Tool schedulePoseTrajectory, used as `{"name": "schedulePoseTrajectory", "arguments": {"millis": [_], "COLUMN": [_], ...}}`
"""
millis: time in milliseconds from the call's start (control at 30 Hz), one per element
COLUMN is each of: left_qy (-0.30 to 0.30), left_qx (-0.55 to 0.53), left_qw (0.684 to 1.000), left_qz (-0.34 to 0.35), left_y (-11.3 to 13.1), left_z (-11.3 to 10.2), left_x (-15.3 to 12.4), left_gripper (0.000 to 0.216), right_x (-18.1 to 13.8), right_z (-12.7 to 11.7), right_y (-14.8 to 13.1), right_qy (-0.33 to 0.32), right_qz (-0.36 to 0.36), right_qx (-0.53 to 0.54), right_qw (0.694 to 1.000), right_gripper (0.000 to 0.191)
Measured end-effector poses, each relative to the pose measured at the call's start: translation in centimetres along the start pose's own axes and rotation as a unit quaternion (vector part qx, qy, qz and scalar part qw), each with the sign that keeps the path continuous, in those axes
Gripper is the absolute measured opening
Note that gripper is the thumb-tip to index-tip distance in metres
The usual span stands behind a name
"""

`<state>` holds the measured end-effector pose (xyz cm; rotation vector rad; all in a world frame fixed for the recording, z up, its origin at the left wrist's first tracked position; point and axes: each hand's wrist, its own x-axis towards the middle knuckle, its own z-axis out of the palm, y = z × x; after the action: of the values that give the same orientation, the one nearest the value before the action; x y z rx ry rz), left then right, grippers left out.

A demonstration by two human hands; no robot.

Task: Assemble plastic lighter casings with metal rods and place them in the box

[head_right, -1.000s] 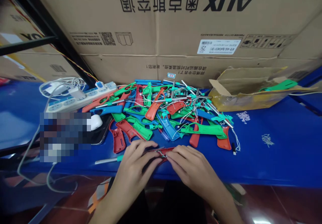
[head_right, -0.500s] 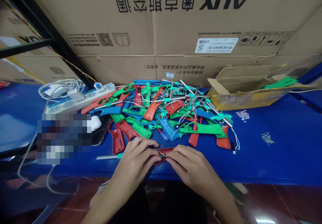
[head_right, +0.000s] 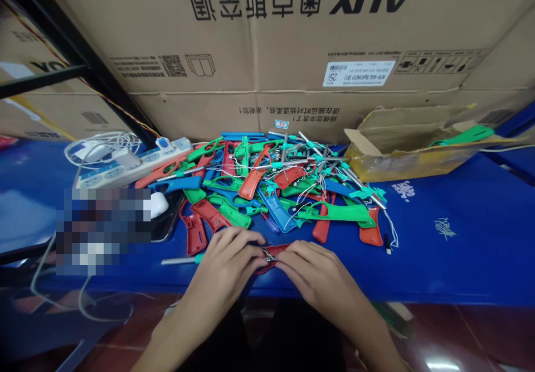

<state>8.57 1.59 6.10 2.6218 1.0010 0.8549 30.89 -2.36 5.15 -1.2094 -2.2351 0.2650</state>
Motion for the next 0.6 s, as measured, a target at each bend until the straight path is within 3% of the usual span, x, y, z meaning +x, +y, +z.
{"name": "schedulePoseTrajectory", "arguments": {"millis": [367, 600], "left_qy": [-0.017, -0.063], "left_qx": [0.036, -0.022], "left_qw": [0.999, 0.997], "left_qz": [0.014, -0.028], "left_y": [0.06, -0.02], "left_z": [0.23, -0.68], "left_x": [-0.07, 0.4], "left_gripper": [0.015, 0.01], "right_x": [-0.21, -0.22], "right_z": [-0.03, -0.05], "right_y": [-0.12, 0.04], "right_qy": [-0.016, -0.014], "right_qz": [0.012, -0.003], "right_qx": [0.003, -0.01], "right_qw": [1.0, 1.0], "right_gripper": [0.024, 0.026]}}
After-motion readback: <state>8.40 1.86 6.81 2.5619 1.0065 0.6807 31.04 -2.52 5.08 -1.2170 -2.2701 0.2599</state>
